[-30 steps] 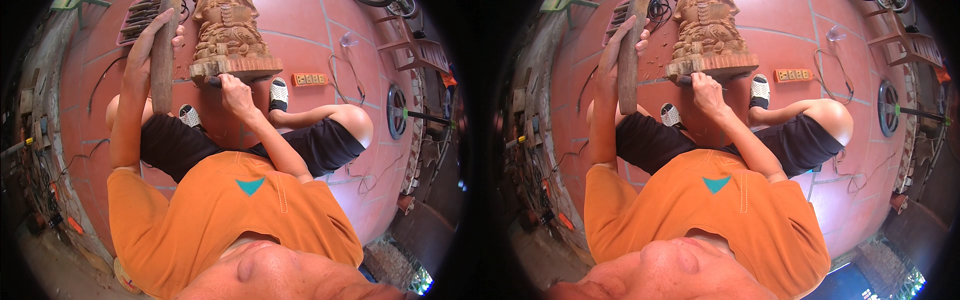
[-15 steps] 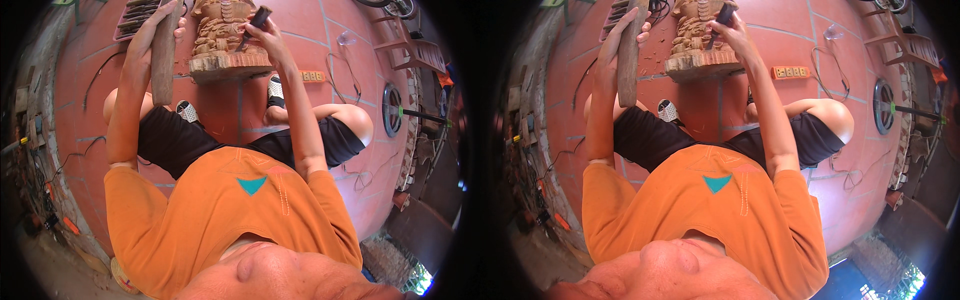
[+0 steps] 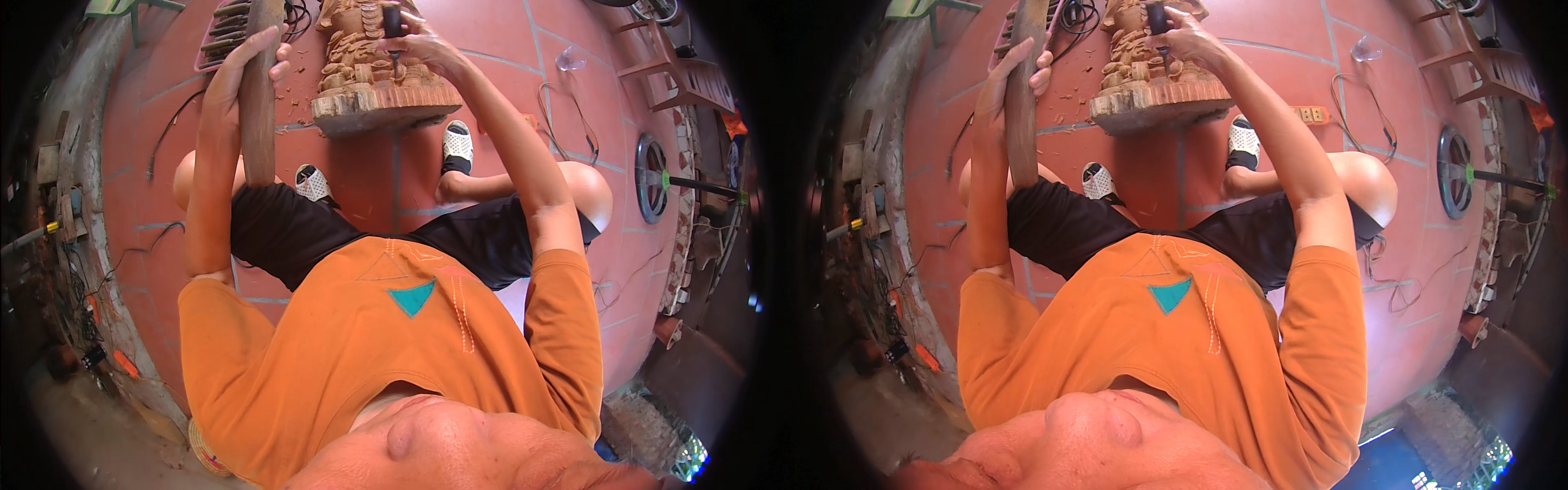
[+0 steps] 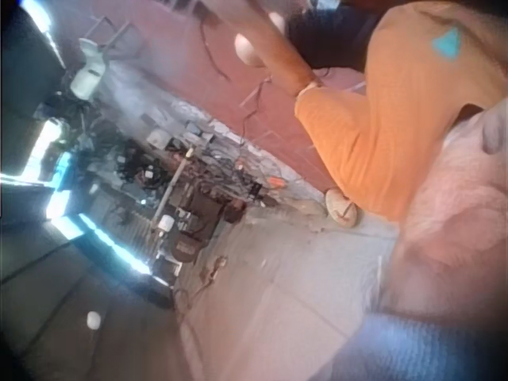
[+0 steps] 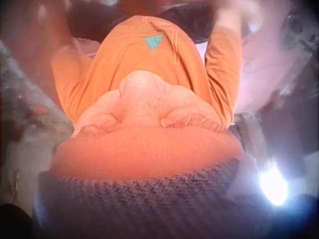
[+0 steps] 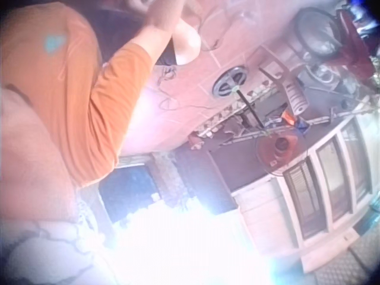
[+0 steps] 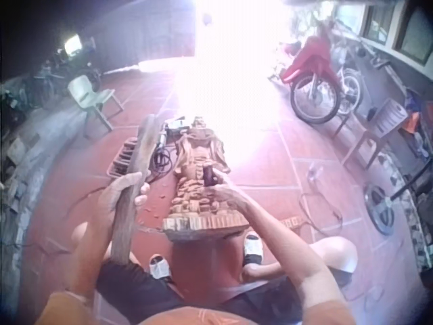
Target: The person sits on the floor and carves a wooden sculpture using a chisel and mallet. They repeatedly strike the chisel to shape the wood, occasionally adjusting the sculpture's position.
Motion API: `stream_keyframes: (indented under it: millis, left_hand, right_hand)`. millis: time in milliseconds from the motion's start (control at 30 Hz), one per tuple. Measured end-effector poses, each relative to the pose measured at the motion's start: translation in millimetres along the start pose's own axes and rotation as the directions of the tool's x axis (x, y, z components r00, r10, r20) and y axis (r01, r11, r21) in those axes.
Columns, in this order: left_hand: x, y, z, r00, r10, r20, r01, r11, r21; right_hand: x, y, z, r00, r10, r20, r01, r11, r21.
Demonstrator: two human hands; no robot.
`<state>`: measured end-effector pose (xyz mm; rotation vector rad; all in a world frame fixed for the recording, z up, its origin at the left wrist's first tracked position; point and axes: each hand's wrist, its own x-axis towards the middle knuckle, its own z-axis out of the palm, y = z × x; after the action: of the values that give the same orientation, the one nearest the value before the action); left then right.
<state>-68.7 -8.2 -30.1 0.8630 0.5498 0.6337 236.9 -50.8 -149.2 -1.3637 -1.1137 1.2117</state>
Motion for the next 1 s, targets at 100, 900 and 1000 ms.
stream_keyframes:
  millis: [100, 900, 1000]
  left_hand:
    - [-3.2, -3.3, 5.1, 1.0, -0.003, -0.018, 0.005, 0.997, 0.077]
    - [-55.0, -59.0, 37.1, 0.974, 0.188, -0.128, -0.175, 0.979, 0.107]
    - [-75.0, -91.4, 43.7, 0.951, 0.202, -0.236, -0.172, 0.975, 0.14]
  right_hand:
    - [-6.8, 2.9, 7.0, 0.997, -0.067, 0.035, 0.067, 0.998, 0.015]
    - [-23.4, 10.6, 36.5, 0.973, -0.214, 0.083, 0.229, 0.931, -0.285]
    - [-24.0, 21.1, 40.3, 0.959, -0.267, 0.089, 0.278, 0.949, -0.149]
